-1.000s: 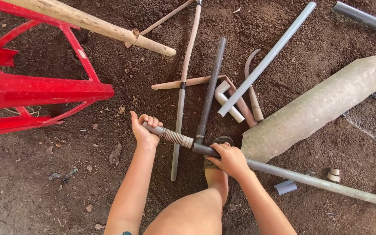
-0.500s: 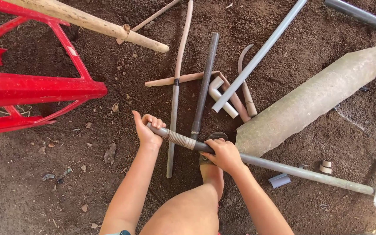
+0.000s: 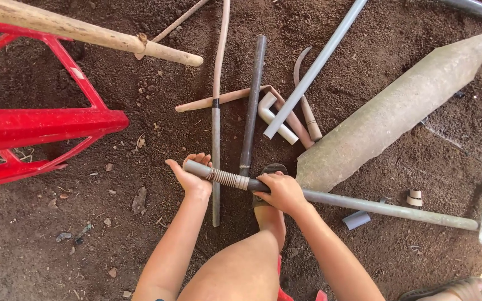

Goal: A person sits on the ground and uses a bare hacksaw blade to saw a PVC pipe, then wraps a piece of flexible corrugated tubing around a pipe.

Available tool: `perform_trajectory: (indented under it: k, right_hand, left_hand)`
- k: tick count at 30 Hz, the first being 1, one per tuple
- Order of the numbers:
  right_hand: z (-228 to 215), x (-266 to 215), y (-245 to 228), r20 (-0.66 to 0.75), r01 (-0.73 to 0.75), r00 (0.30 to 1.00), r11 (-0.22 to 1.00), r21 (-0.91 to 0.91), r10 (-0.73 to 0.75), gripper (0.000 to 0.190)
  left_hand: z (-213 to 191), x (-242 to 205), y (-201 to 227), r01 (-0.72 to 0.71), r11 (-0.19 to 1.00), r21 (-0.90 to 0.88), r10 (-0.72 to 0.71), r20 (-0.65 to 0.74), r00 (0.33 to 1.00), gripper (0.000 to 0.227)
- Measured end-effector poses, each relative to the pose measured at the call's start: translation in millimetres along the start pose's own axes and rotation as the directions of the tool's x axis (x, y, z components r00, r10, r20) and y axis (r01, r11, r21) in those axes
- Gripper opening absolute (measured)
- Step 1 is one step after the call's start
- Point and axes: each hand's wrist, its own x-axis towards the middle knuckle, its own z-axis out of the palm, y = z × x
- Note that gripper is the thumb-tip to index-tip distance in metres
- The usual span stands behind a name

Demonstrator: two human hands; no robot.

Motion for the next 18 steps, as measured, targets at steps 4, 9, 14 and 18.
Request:
perform_trajectory:
  k: [4,9,14,18]
  right_hand:
    - [-13.1,2.2,-2.3,-0.05,-0.04,0.998,0.999,0.036,0.042,0.049]
    - [-26.9,29.2,15.4,-0.189,-0.099,0.978,0.994,-0.039,0.09,0.049]
    - [-118.9,89.0,46.7,-0.506,-0.174,0.862,0.952,-0.251,0.024,0.048]
    - [-142.3,152.8,78.4,-0.658,-0.416,0.753,0.774,-0.477,0.0,0.038]
  left_hand:
    - [-10.3,6.0,-8.9,0.059,0.998,0.03,-0.062,0.138,0.988,0.084]
    - [-17.3,10.1,-16.8,0.128,0.992,0.014,-0.128,0.22,0.967,0.11]
    - [-29.9,19.6,-30.5,0.216,0.965,0.147,-0.246,0.232,0.941,0.089]
    - [-36.0,19.2,-36.5,0.279,0.947,0.159,-0.311,0.238,0.92,0.081]
